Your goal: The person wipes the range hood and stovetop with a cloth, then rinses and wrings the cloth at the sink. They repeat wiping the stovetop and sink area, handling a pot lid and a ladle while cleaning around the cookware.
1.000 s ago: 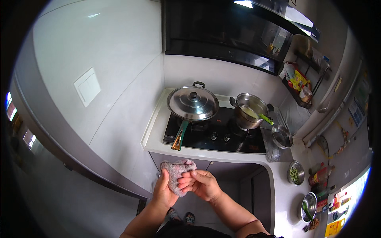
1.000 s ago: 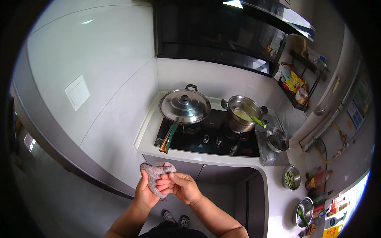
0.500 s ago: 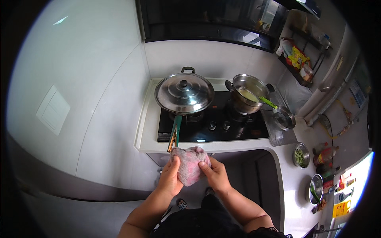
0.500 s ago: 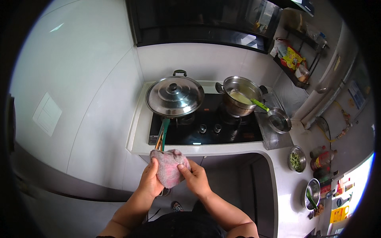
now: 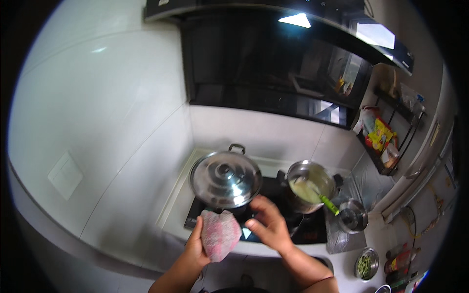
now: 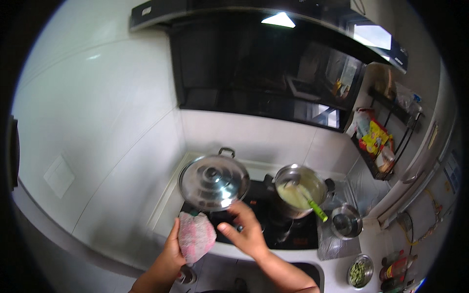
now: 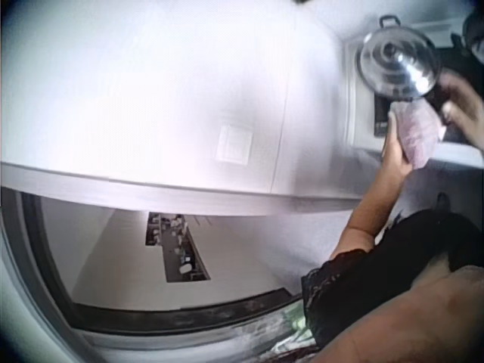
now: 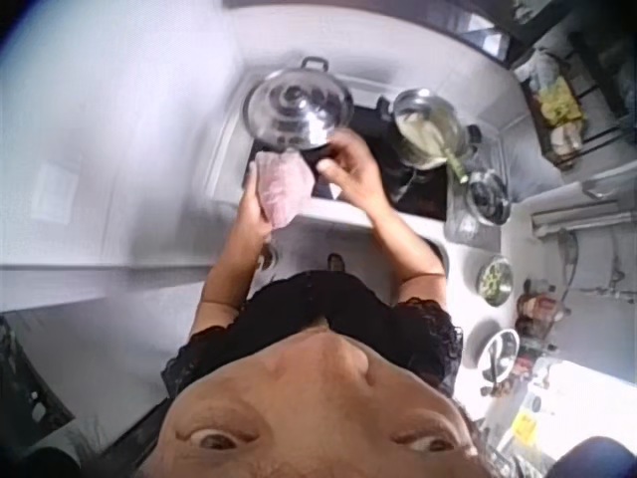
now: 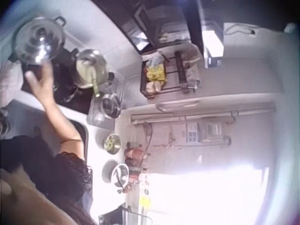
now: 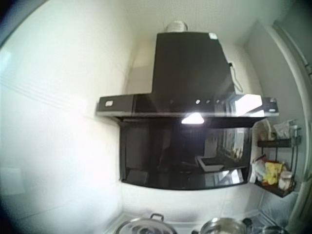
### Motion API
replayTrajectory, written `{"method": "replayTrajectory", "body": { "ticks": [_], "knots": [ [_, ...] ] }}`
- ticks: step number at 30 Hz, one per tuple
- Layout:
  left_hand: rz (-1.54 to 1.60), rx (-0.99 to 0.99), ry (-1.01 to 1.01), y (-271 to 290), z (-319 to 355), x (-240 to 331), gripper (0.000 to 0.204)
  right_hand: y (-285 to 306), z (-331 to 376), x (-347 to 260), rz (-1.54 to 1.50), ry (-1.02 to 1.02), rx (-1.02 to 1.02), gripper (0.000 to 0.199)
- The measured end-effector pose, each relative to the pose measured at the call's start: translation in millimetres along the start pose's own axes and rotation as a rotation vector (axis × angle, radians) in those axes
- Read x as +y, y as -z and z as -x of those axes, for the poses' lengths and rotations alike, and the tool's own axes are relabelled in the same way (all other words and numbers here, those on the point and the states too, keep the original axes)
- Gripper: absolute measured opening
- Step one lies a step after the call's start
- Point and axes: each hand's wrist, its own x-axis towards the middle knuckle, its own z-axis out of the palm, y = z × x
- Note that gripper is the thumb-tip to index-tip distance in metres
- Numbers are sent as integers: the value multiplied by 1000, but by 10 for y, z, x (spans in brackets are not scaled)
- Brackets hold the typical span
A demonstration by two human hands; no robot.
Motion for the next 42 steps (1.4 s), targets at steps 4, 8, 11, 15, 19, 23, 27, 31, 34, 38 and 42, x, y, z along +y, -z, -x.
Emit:
{"method": "replayTrajectory", "body": {
  "ticks": [4, 8, 11, 15, 19, 23, 27, 31, 34, 38, 42],
  "knots": [
    [-55, 104, -132, -219, -120, 51, 67, 1246, -969, -954, 815, 714, 436, 70],
    [-43, 70, -217, -421, -225, 174, 58, 2677, -1884, -2303, 1224, 1159, 1208, 68],
    [-51, 49, -302, -564, -366, 248, 49, 3525, -2283, -3125, 1230, 1064, 1637, 93],
    [-112, 63, -441, -849, -400, 364, 45, 3841, -2844, -3430, 1153, 772, 1703, 90],
    [-93, 8, -512, -1005, -460, 399, 44, 2523, -3716, -3292, 1414, 876, 1340, 81],
    [-83, -33, -522, -1227, -562, 314, 43, 530, -3641, -2668, 1194, 1128, 707, 71],
    [-112, -61, -515, -1281, -627, 240, 46, -203, -2876, -2170, 1118, 987, -120, 75],
    [-203, -109, -536, -1323, -602, 270, 50, 134, -2380, -1906, 810, 491, -595, 88],
    [-329, -220, -493, -1422, -637, 316, 53, 544, -2223, -1409, 444, 71, -871, 98],
    [-513, -330, -436, -1482, -755, 279, 52, 761, -1694, -1096, 198, -36, -764, 89],
    [-694, -295, -329, -1467, -858, 149, 52, 1068, -1560, -1157, 114, -258, -476, 53]
  ]
}}
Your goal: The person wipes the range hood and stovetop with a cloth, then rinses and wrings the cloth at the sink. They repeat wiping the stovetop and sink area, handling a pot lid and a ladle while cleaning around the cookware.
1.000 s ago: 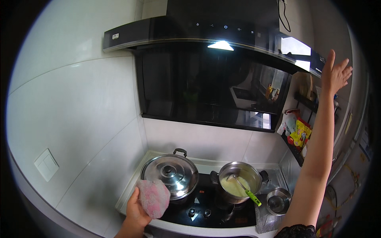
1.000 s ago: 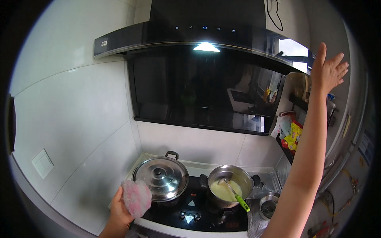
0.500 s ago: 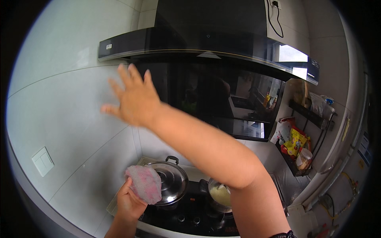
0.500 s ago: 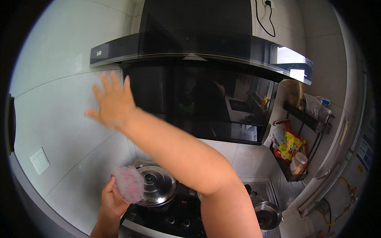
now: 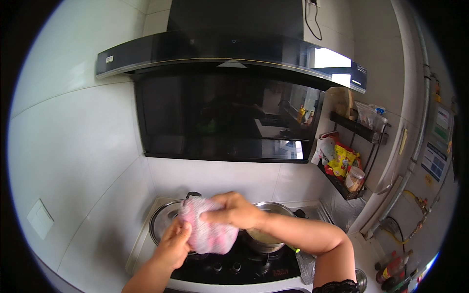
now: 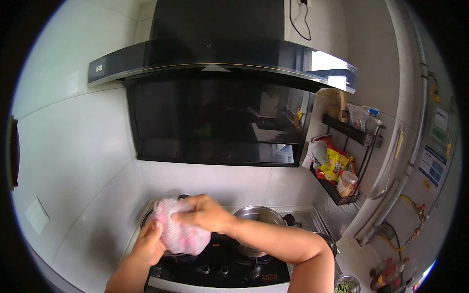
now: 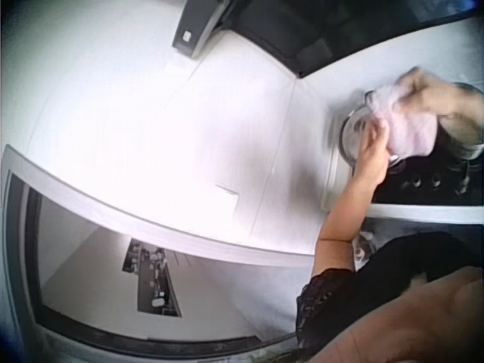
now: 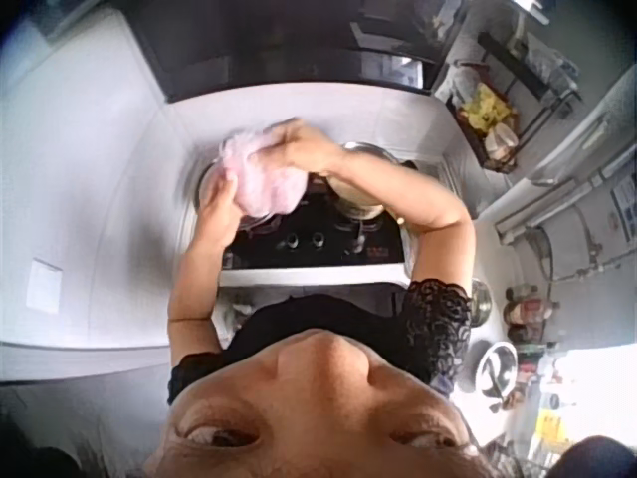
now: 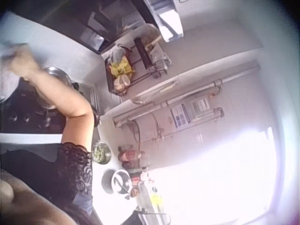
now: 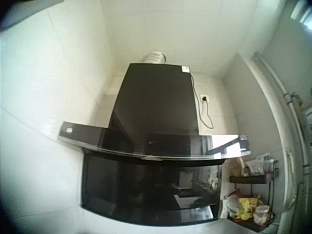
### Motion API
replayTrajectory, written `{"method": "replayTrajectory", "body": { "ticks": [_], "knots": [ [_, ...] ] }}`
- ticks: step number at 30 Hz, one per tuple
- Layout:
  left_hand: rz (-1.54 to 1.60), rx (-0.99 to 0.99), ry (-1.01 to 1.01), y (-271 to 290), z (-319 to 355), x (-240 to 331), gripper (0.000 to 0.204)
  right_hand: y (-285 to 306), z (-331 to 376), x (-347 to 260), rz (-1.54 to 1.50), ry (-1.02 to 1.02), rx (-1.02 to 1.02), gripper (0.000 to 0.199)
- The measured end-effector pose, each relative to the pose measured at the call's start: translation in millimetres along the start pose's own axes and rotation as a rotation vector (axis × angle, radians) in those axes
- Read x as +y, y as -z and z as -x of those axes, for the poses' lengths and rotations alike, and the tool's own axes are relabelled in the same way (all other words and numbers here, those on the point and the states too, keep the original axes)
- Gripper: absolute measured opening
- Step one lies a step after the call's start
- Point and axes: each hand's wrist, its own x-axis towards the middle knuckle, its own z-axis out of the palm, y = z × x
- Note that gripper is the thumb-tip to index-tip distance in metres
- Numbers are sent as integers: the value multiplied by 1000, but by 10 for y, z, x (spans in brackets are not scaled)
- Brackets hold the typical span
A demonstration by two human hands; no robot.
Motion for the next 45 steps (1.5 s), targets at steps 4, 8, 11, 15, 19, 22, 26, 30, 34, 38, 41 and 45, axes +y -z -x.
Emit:
{"method": "replayTrajectory", "body": {
  "ticks": [4, 8, 11, 15, 19, 22, 26, 30, 34, 38, 41, 45],
  "knots": [
    [-124, -17, 16, 44, 71, 157, 65, 867, 326, -383, -100, 318, 777, 31],
    [-100, 103, 24, 380, 247, 193, 51, 2124, 783, -1233, 417, 1080, 1590, 28],
    [-93, 226, 90, 569, 357, 175, 45, 3004, 738, -1602, 1304, 933, 2109, 35],
    [-40, 365, 77, 698, 498, 239, 37, 3194, -95, -1662, 1187, 701, 2132, 30],
    [21, 421, -13, 938, 678, 303, 33, 2218, -1194, -1793, 1124, 1069, 2006, 28],
    [126, 475, -27, 1108, 792, 358, 24, 1475, -1966, -1903, 1205, 1062, 1815, 31],
    [122, 623, 9, 1228, 937, 400, 28, 558, -2933, -2104, 1290, 1228, 1704, 31],
    [127, 654, 9, 1467, 1159, 441, 24, -274, -3723, -2216, 1281, 1311, 1556, 32],
    [150, 624, -70, 1664, 1351, 466, 20, -802, -4256, -2366, 1249, 1271, 1492, 49],
    [118, 651, -31, 1728, 1389, 515, 19, -1123, -4511, -2327, 1287, 1340, 1095, 32],
    [115, 631, -23, 1673, 1325, 551, 17, -1138, -4455, -2259, 1380, 1322, 950, 31],
    [83, 517, 44, 1555, 1208, 523, 16, -757, -3892, -2096, 1557, 1321, 859, 37]
  ]
}}
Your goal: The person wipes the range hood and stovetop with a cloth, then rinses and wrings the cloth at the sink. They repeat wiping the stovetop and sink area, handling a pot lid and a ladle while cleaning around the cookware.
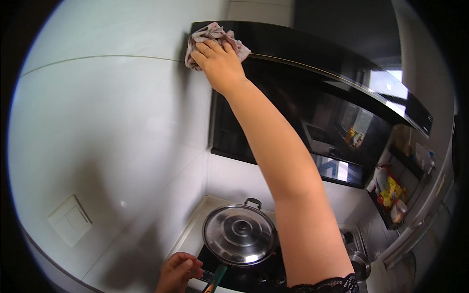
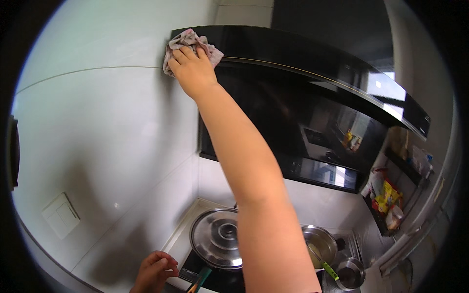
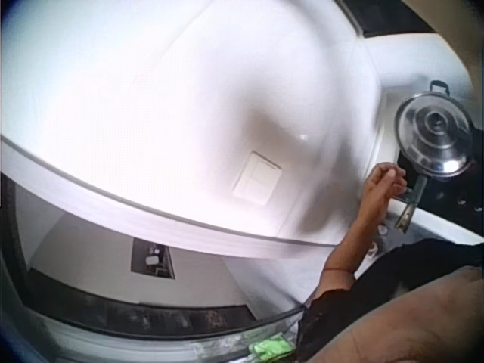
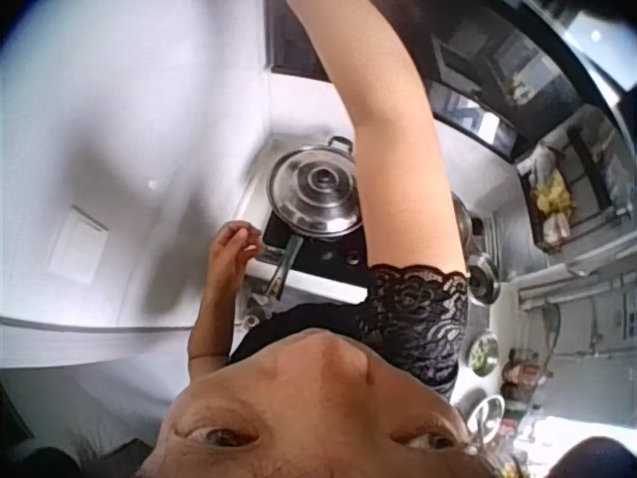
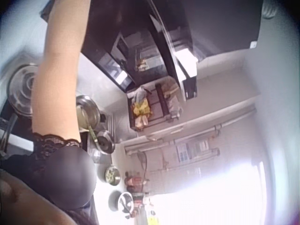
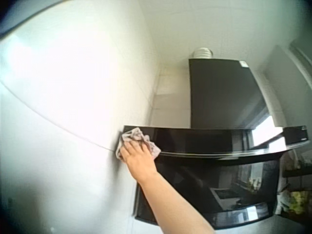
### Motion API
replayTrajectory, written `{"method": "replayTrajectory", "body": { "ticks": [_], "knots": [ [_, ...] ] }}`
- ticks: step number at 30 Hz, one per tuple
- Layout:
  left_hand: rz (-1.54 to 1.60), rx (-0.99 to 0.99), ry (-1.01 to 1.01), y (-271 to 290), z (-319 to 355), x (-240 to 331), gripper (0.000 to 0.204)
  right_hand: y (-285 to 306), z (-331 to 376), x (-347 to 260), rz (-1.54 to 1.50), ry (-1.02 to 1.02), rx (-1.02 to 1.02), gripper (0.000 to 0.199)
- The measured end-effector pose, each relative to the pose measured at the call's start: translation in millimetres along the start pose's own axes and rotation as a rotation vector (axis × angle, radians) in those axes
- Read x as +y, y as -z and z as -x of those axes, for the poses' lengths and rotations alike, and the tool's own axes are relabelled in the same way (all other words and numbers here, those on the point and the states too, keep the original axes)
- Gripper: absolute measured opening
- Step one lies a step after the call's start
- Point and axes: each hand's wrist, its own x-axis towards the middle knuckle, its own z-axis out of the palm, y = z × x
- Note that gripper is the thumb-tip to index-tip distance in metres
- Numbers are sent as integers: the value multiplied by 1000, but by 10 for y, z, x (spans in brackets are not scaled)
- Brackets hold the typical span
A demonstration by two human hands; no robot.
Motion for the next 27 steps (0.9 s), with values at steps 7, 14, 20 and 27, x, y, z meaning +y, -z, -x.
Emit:
{"method": "replayTrajectory", "body": {
  "ticks": [7, 14, 20, 27],
  "knots": [
    [-127, -101, 146, -404, -114, -206, 17, 1465, 1205, 1057, 99, -69, -37, 41],
    [-25, -368, 209, -867, -204, -616, 14, 2698, 2182, 1871, 258, -212, -78, 44],
    [-57, -386, 248, -1097, -109, -795, 14, 3361, 2899, 2359, 289, -495, -6, 51],
    [-16, -251, 257, -978, -102, -863, 11, 3403, 3977, 2552, -517, -1516, 778, 36]
  ]
}}
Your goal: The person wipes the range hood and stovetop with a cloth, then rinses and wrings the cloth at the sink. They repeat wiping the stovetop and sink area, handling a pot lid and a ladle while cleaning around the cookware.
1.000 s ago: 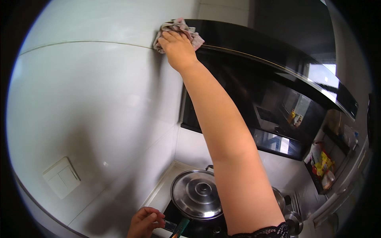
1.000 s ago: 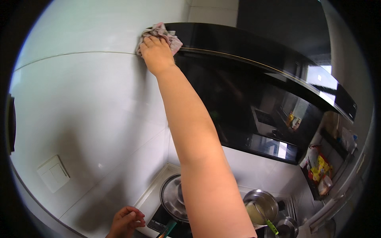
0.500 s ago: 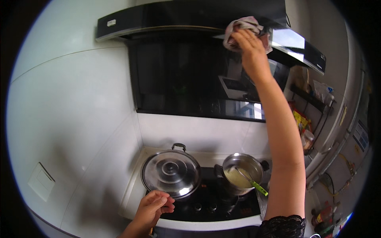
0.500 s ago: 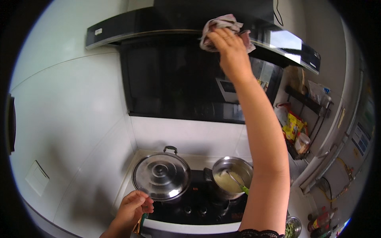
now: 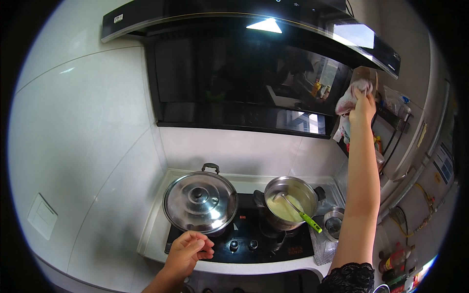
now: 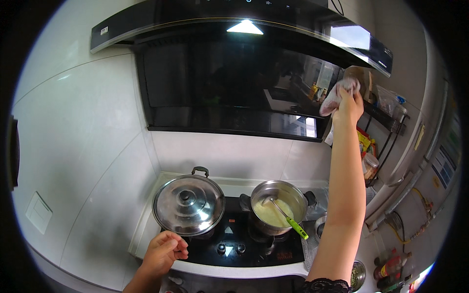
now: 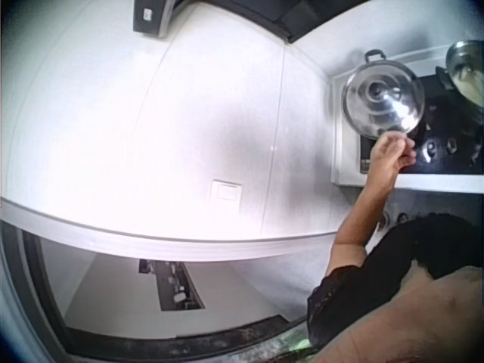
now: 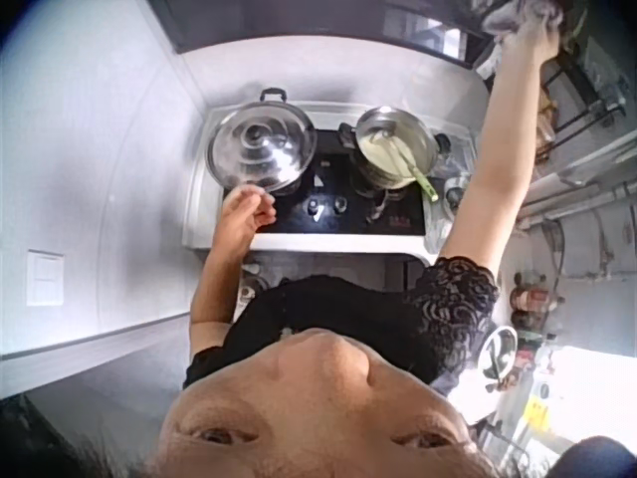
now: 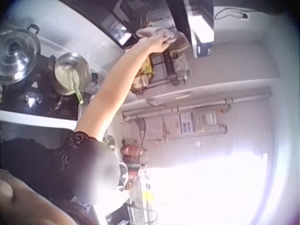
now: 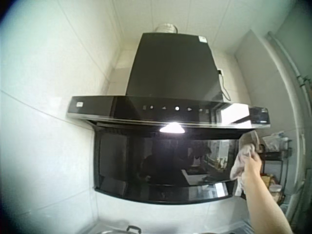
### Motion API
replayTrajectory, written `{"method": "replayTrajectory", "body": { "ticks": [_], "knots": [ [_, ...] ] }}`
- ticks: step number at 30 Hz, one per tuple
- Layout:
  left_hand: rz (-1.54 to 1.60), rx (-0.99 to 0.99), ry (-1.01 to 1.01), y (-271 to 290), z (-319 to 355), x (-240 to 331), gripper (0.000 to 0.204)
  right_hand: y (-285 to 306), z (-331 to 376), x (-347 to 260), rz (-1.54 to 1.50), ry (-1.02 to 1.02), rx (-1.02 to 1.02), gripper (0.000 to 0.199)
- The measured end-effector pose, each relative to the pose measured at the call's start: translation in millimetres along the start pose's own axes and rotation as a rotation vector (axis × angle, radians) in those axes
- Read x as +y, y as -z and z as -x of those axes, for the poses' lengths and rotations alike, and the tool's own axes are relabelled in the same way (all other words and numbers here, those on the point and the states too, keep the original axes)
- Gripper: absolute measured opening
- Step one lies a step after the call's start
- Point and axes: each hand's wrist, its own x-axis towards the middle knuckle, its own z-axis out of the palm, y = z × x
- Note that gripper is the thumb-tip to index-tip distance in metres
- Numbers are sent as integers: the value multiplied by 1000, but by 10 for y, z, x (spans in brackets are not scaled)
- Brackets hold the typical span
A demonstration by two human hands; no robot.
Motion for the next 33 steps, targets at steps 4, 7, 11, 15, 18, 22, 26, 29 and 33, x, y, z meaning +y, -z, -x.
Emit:
{"method": "replayTrajectory", "body": {
  "ticks": [4, 7, 11, 15, 18, 22, 26, 29, 33],
  "knots": [
    [-32, 113, 1, 32, -30, -12, 10, 177, 226, 499, -315, -444, -37, 22],
    [-34, 143, 22, 43, -109, -23, 10, -59, 576, 528, -324, -509, 97, 22],
    [-44, 184, -10, 54, -148, 21, 9, -471, 682, -16, -240, 79, 53, 29],
    [-16, 214, -68, -58, -176, 81, 9, -702, 574, -608, -80, 741, 29, 28],
    [-33, 198, -89, -5, -213, 61, 10, -700, 237, -751, 102, 1113, 158, 31],
    [-31, 165, -116, -55, -291, 95, 11, -724, -584, -928, 365, 1257, 243, 30],
    [-10, 149, -114, -126, -329, 65, 11, -1110, -615, -749, 717, 1105, 431, 25],
    [9, 123, -109, -316, -319, 1, 11, -1398, -295, -697, 669, 1101, 422, 22],
    [-21, 135, -79, -372, -359, -108, 11, -1653, 24, -586, 639, 1265, 400, 24]
  ]
}}
